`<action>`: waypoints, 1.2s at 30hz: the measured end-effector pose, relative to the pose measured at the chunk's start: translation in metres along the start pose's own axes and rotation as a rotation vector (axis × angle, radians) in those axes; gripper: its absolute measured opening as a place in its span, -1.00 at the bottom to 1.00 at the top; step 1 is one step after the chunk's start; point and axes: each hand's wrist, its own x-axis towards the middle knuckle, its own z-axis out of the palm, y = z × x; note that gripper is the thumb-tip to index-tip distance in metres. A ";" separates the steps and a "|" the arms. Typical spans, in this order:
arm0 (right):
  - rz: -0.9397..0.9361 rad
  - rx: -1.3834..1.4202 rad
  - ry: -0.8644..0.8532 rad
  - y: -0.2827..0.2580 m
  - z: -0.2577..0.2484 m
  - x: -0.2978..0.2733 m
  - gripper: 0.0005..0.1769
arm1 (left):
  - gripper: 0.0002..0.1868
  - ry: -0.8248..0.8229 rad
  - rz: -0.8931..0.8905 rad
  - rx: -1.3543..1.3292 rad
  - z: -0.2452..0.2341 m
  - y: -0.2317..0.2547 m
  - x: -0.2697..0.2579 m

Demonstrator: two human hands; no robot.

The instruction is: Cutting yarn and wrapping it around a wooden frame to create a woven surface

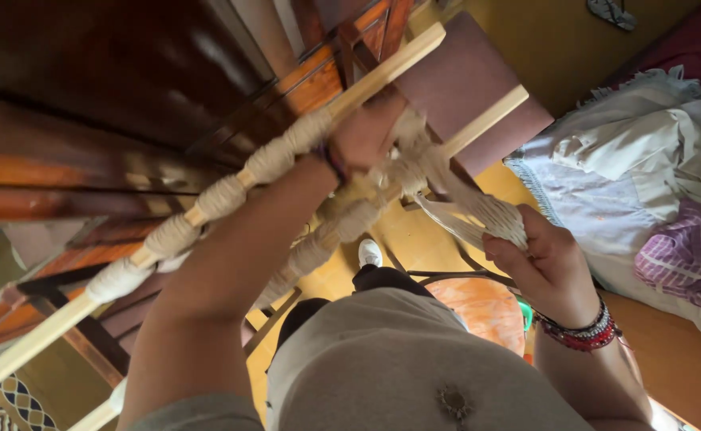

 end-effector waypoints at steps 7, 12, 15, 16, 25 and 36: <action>-0.054 0.138 0.000 0.028 0.018 0.048 -0.87 | -0.34 -0.216 0.120 -0.149 0.135 -0.092 -0.065; 0.159 0.110 -0.045 0.026 0.034 0.069 -0.90 | -0.72 -0.577 -0.234 -0.101 0.196 -0.125 -0.082; 0.186 0.068 -0.049 0.018 0.044 0.083 -0.85 | -0.67 -0.685 -0.396 -0.224 0.184 -0.126 -0.094; 0.194 0.073 -0.042 0.016 0.047 0.086 -0.85 | -0.67 -0.693 -0.389 -0.220 0.184 -0.128 -0.097; 0.307 -0.096 -0.003 0.041 0.066 0.113 -0.83 | -0.63 -0.802 -0.380 0.003 0.274 -0.150 -0.118; 0.456 -0.145 -0.015 0.049 0.071 0.115 -0.76 | -0.60 -0.131 0.027 -1.397 0.014 -0.012 -0.081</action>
